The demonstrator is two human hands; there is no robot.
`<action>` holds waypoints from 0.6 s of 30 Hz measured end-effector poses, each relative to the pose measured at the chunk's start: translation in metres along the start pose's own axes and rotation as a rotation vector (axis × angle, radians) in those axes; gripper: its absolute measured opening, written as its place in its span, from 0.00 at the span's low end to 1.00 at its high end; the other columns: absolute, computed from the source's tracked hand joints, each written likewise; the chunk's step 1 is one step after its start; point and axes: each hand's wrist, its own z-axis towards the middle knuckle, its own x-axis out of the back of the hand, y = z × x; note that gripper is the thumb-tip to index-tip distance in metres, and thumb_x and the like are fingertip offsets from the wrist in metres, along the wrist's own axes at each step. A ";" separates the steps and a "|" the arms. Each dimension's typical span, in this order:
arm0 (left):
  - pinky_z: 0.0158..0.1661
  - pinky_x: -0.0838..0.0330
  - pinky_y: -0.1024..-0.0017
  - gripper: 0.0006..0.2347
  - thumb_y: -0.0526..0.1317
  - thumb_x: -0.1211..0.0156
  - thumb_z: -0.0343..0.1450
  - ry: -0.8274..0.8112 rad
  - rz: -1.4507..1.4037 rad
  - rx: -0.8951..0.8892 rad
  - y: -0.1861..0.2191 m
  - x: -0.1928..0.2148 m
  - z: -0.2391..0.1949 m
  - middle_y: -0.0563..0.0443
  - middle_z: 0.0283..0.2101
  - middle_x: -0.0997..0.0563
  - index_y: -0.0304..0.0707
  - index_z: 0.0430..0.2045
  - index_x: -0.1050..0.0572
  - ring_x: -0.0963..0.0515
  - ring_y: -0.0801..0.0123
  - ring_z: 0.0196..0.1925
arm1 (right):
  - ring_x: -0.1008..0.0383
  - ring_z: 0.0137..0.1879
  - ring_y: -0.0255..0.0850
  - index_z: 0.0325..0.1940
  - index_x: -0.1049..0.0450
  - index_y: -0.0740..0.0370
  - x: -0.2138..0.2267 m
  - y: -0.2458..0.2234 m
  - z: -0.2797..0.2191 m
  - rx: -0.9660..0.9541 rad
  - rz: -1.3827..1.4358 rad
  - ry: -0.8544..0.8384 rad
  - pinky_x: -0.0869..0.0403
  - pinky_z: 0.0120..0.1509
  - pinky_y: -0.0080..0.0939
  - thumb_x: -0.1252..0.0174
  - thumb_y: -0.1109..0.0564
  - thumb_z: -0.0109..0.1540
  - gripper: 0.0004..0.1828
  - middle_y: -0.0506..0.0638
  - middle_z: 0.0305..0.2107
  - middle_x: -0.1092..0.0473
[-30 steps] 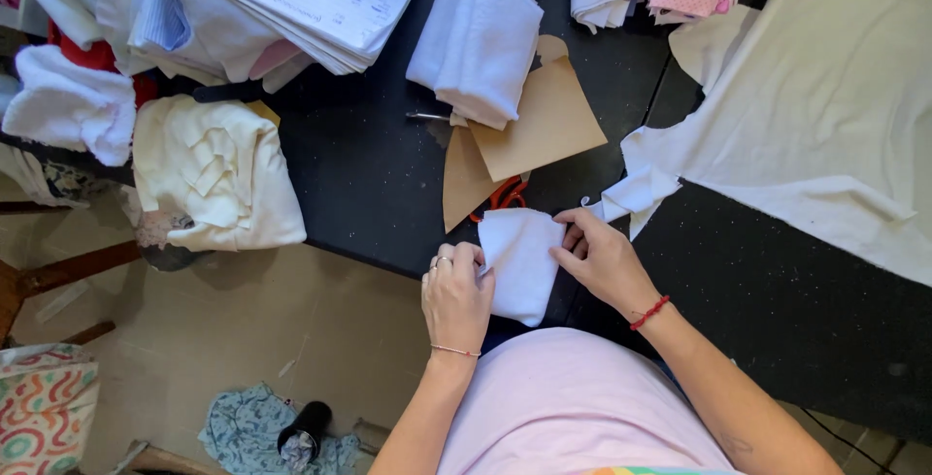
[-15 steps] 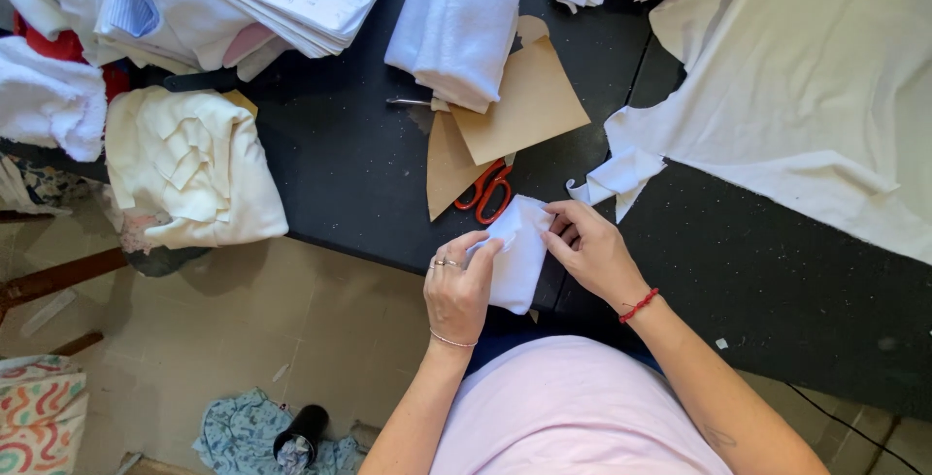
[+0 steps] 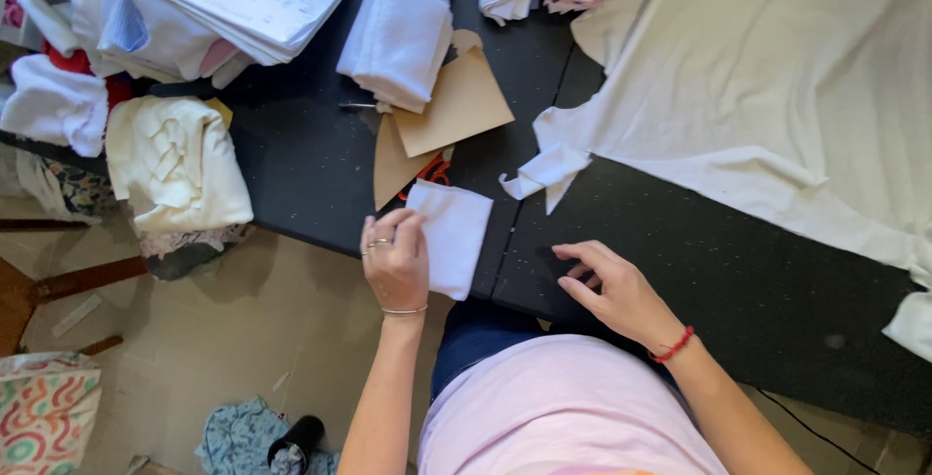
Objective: Cutting fabric with a rotary cutter and marking it using a cardboard template and pen
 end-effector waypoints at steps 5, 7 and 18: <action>0.50 0.38 0.65 0.12 0.28 0.43 0.57 0.013 -0.040 0.099 0.061 0.001 0.009 0.58 0.36 0.29 0.49 0.28 0.27 0.28 0.68 0.39 | 0.26 0.36 0.41 0.42 0.27 0.55 0.077 0.075 -0.066 -0.073 0.040 0.273 0.27 0.36 0.36 0.45 0.60 0.51 0.15 0.49 0.36 0.29; 0.34 0.33 0.69 0.11 0.23 0.46 0.60 -0.088 -0.213 0.052 0.098 0.006 0.016 0.52 0.35 0.28 0.41 0.28 0.29 0.27 0.62 0.30 | 0.33 0.37 0.34 0.40 0.28 0.59 0.117 0.116 -0.099 -0.159 -0.117 0.629 0.34 0.43 0.30 0.48 0.61 0.56 0.09 0.48 0.35 0.31; 0.48 0.47 0.42 0.22 0.42 0.38 0.58 -0.410 -0.072 0.015 0.152 -0.101 0.017 0.49 0.43 0.33 0.45 0.46 0.34 0.33 0.55 0.46 | 0.55 0.58 0.62 0.62 0.51 0.67 0.232 0.278 -0.256 -0.961 -0.381 0.890 0.47 0.55 0.63 0.42 0.47 0.48 0.45 0.66 0.54 0.56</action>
